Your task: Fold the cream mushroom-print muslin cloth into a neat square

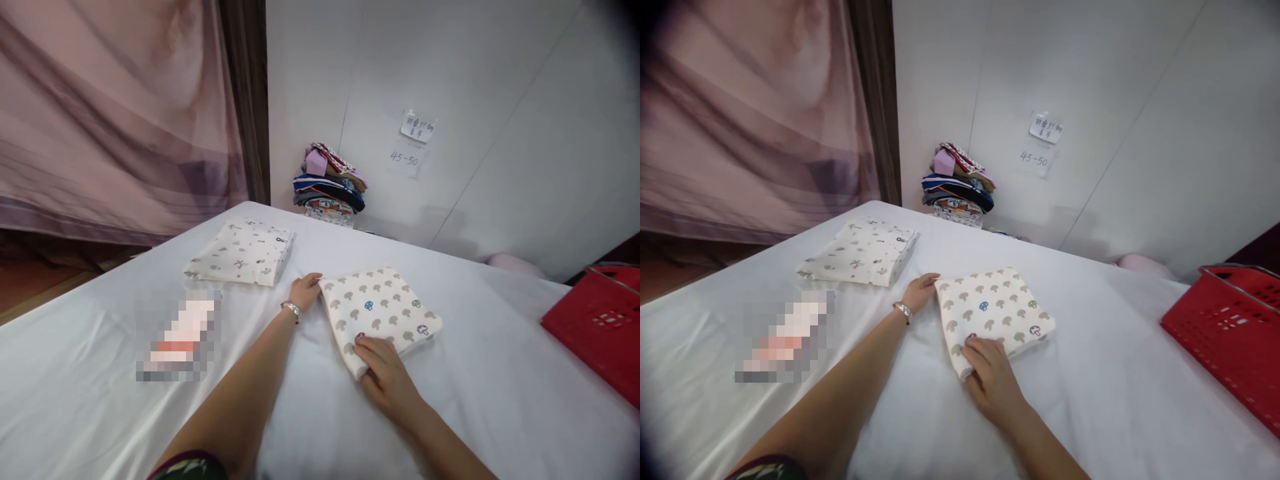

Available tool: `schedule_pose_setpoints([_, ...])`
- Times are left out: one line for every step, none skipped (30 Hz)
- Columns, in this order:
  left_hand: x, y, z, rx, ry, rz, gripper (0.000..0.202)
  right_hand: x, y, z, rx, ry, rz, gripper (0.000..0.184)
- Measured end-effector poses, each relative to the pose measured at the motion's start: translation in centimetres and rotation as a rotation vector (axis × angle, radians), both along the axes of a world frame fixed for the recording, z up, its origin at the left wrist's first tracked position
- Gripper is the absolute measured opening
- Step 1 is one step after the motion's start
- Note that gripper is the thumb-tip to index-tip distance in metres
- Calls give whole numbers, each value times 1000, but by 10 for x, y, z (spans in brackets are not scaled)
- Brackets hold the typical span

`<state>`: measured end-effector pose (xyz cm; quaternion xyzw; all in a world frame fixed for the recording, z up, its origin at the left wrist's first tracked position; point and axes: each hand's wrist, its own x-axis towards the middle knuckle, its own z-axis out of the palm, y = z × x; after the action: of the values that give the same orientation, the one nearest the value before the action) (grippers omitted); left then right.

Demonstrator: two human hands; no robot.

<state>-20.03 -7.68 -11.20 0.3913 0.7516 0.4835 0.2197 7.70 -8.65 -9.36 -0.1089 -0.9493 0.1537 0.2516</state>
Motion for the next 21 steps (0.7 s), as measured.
schedule_pose_setpoints([-1, 0, 0, 52, -95, -3, 39, 2, -1, 5, -41, -25, 1, 45])
schedule_pose_setpoints([-1, -1, -1, 98, -160, -5, 40, 4, 1, 10, -87, -41, -5, 45])
schedule_pose_setpoints([0, -1, -1, 128, -182, -6, 41, 7, 5, 16, -134, -40, -28, 44])
schedule_pose_setpoints([1, -2, 0, 135, -160, -12, 42, 10, 12, 21, -178, -21, -71, 42])
schedule_pose_setpoints([4, -3, 1, 119, -106, -26, 46, 12, 23, 26, -216, 10, -138, 40])
schedule_pose_setpoints([8, -3, 2, 88, -38, -47, 51, 14, 36, 31, -247, 45, -230, 38])
schedule_pose_setpoints([11, -4, 3, 48, 28, -68, 56, 15, 53, 34, -268, 62, -333, 36])
schedule_pose_setpoints([15, -5, 5, 6, 79, -83, 60, 16, 71, 36, -280, 53, -430, 37])
schedule_pose_setpoints([19, -5, 6, -29, 111, -89, 63, 17, 89, 36, -275, 28, -532, 39])
schedule_pose_setpoints([22, -5, 8, -54, 128, -85, 64, 16, 107, 35, -267, -34, -611, 42])
schedule_pose_setpoints([24, -5, 9, -69, 135, -72, 64, 16, 123, 33, -275, -119, -679, 46])
schedule_pose_setpoints([25, -5, 10, -79, 139, -60, 63, 15, 138, 30, -300, -207, -735, 50])
schedule_pose_setpoints([26, -5, 10, -86, 143, -52, 62, 15, 150, 26, -336, -287, -770, 53])
schedule_pose_setpoints([26, -5, 10, -92, 148, -49, 61, 14, 160, 22, -373, -349, -791, 55])
schedule_pose_setpoints([26, -5, 10, -99, 150, -48, 60, 14, 168, 18, -407, -387, -798, 58])
schedule_pose_setpoints([26, -5, 10, -106, 147, -50, 60, 15, 174, 15, -433, -401, -796, 60])
schedule_pose_setpoints([26, -4, 10, -110, 136, -50, 60, 15, 178, 13, -455, -399, -794, 62])
schedule_pose_setpoints([25, -4, 10, -110, 121, -48, 61, 16, 182, 12, -474, -391, -797, 65])
schedule_pose_setpoints([25, -4, 9, -104, 107, -43, 62, 17, 185, 12, -495, -387, -805, 69])
schedule_pose_setpoints([25, -4, 9, -99, 102, -38, 63, 18, 188, 14, -517, -389, -819, 72])
schedule_pose_setpoints([25, -4, 9, -100, 112, -30, 64, 19, 190, 16, -543, -402, -831, 75])
